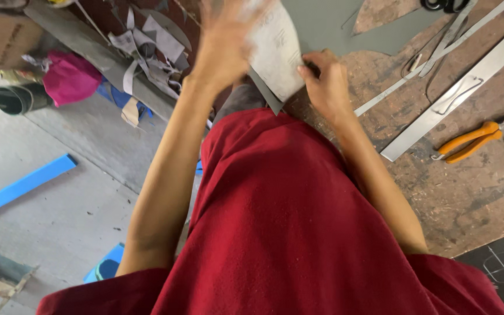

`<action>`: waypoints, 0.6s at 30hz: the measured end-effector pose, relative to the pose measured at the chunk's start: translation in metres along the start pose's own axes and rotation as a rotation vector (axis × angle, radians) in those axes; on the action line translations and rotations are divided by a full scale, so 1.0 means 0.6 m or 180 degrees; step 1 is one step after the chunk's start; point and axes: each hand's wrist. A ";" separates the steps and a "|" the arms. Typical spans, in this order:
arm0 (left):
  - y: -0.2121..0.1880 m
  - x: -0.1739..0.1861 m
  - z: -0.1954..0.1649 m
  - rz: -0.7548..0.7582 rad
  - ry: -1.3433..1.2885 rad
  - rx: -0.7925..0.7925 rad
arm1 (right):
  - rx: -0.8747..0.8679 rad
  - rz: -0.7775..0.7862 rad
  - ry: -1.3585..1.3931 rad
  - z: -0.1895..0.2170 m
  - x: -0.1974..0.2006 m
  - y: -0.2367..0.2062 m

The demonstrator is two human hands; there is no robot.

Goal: The person cuts a gray leather sheet with scissors, following the outline of a paper pattern placed on top, using a wrench to hold the material steady. They reposition the pattern, continue cutting the panel free, then lay a dark leather shoe upper piece over the cut panel and align it by hand.

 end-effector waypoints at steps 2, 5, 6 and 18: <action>0.041 0.024 -0.045 0.0619 -0.0275 -0.0420 | 0.0524 0.0244 -0.0358 0.016 0.042 -0.002; 0.090 0.047 -0.081 0.1348 -0.0720 -0.0391 | 0.1333 0.0046 -0.0356 0.024 0.133 -0.003; 0.107 0.046 -0.082 0.1783 -0.0845 -0.0019 | 0.0703 0.0004 0.0014 0.020 0.166 -0.002; 0.094 -0.071 -0.031 -0.0312 -0.3142 0.2164 | -0.0367 -0.1040 0.0754 -0.072 0.220 -0.034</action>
Point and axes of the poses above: each hand's wrist, its own y-axis towards the middle knuckle, its own x-axis out of the back of the hand, z = x × y, and after that the axes turned 1 degree about z, right-handed
